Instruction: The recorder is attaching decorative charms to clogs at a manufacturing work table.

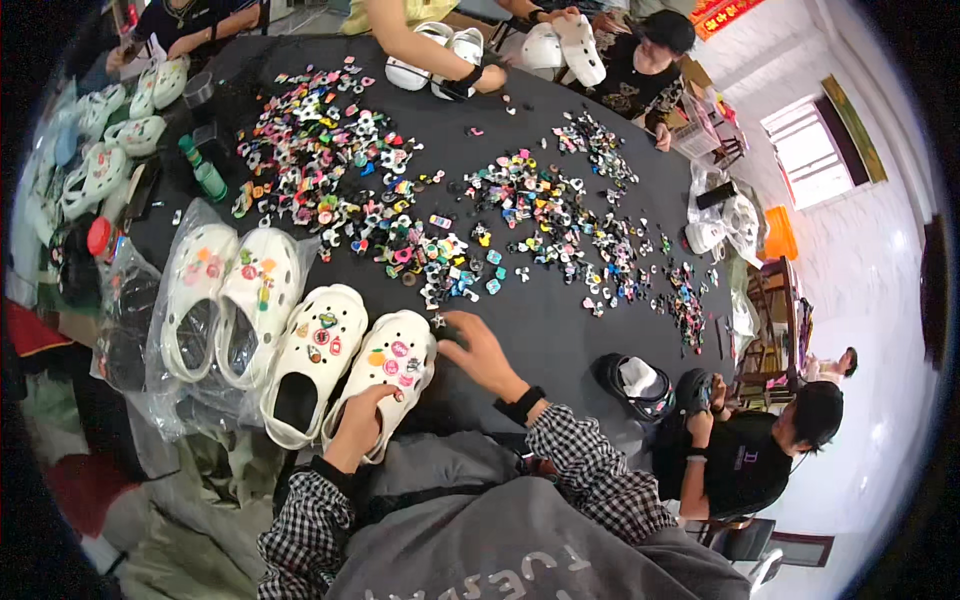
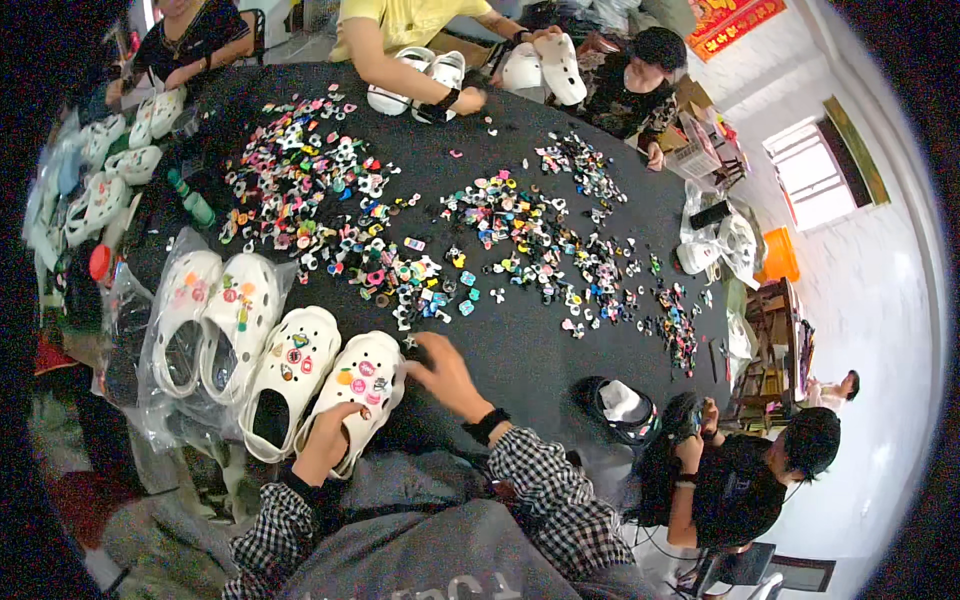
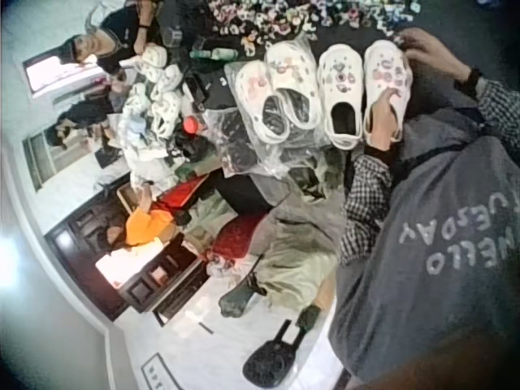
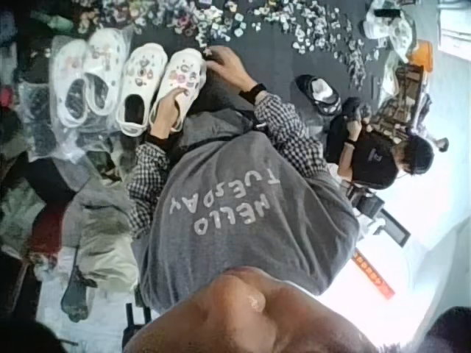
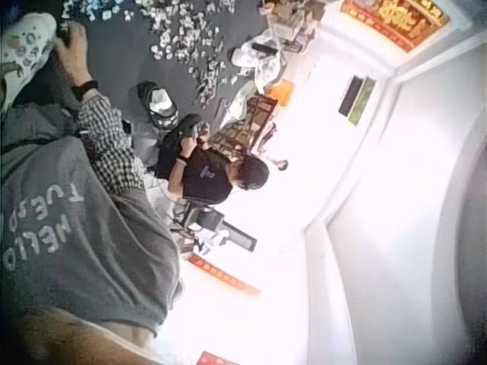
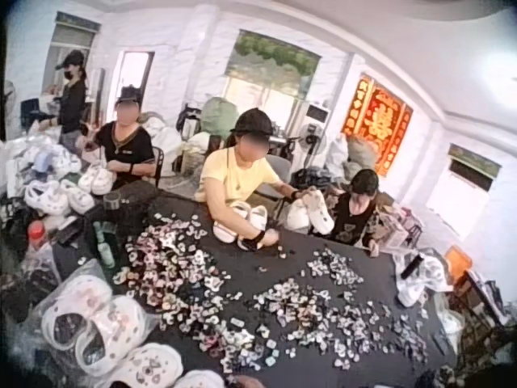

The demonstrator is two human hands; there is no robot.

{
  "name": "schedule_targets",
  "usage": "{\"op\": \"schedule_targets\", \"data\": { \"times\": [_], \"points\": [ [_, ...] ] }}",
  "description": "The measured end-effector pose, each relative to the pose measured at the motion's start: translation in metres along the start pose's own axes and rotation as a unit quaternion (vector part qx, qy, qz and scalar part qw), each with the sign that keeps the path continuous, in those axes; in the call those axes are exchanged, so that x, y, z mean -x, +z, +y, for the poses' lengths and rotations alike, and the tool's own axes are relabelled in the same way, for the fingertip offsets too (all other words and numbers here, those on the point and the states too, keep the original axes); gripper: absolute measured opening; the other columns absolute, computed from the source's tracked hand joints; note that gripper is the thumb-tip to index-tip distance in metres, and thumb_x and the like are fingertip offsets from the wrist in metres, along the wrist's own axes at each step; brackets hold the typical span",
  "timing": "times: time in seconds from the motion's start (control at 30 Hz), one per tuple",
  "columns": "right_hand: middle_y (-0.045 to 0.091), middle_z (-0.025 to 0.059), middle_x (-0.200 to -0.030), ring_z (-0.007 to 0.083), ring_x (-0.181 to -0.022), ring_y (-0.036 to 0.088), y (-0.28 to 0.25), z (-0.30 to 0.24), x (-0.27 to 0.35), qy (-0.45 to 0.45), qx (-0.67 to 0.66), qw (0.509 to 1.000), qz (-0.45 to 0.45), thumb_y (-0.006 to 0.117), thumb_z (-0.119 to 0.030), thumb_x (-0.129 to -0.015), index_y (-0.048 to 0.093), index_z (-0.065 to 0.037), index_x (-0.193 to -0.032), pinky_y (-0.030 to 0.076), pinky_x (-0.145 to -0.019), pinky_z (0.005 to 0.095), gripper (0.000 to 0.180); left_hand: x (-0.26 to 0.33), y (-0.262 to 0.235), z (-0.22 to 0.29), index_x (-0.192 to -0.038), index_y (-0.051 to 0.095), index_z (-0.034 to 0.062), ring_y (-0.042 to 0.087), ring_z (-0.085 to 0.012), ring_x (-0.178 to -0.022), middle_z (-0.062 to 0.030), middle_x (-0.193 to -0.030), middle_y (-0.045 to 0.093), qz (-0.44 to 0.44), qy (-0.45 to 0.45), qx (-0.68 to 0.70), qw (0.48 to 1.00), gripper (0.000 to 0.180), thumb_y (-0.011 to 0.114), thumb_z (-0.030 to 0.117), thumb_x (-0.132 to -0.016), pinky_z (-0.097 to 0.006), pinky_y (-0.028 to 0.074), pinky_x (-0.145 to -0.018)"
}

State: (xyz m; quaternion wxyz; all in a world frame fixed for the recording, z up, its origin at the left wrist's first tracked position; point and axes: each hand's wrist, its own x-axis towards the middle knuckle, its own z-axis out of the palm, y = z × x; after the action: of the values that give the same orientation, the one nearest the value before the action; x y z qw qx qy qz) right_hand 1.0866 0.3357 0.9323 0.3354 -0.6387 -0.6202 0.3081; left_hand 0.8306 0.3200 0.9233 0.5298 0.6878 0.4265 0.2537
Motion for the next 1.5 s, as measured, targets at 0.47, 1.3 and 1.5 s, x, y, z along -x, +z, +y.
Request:
{"op": "schedule_targets", "data": {
  "times": [0.47,1.3,1.5],
  "points": [
    [0.056,0.0117,-0.098,0.0281,-0.085,0.063,-0.039,0.053,-0.041,0.075,0.196,0.976,0.067,0.068,-0.007,-0.083,0.056,-0.005,-0.1,0.053,-0.071,0.0393,0.021,-0.005,0.019,0.024,-0.1,0.064,-0.0054,0.061,-0.0212,-0.098,-0.0116,-0.105,0.065,0.046,-0.176,0.372,0.91,0.019,0.059,0.008,-0.087,-0.031,0.046,-0.09],
    [0.061,0.0076,-0.088,0.0152,-0.079,0.06,-0.031,-0.054,0.028,-0.003,-0.089,0.995,0.042,0.07,-0.008,-0.083,0.055,0.0,-0.094,0.05,-0.071,0.029,0.019,0.008,0.009,0.043,-0.123,0.05,-0.0063,0.058,-0.0229,-0.108,-0.0141,-0.121,0.058,0.056,-0.284,0.575,0.765,0.035,0.049,0.017,-0.096,-0.036,0.045,-0.097],
    [0.064,0.0061,-0.088,0.0114,-0.08,0.06,-0.023,-0.067,0.027,0.061,-0.192,0.979,-0.01,0.069,-0.008,-0.085,0.058,0.003,-0.096,0.05,-0.072,0.0275,0.019,0.016,0.007,0.037,-0.122,0.049,-0.0049,0.055,-0.023,-0.112,-0.0134,-0.121,0.057,0.052,-0.264,0.591,0.761,0.034,0.049,0.019,-0.098,-0.037,0.043,-0.099]
  ]
}}
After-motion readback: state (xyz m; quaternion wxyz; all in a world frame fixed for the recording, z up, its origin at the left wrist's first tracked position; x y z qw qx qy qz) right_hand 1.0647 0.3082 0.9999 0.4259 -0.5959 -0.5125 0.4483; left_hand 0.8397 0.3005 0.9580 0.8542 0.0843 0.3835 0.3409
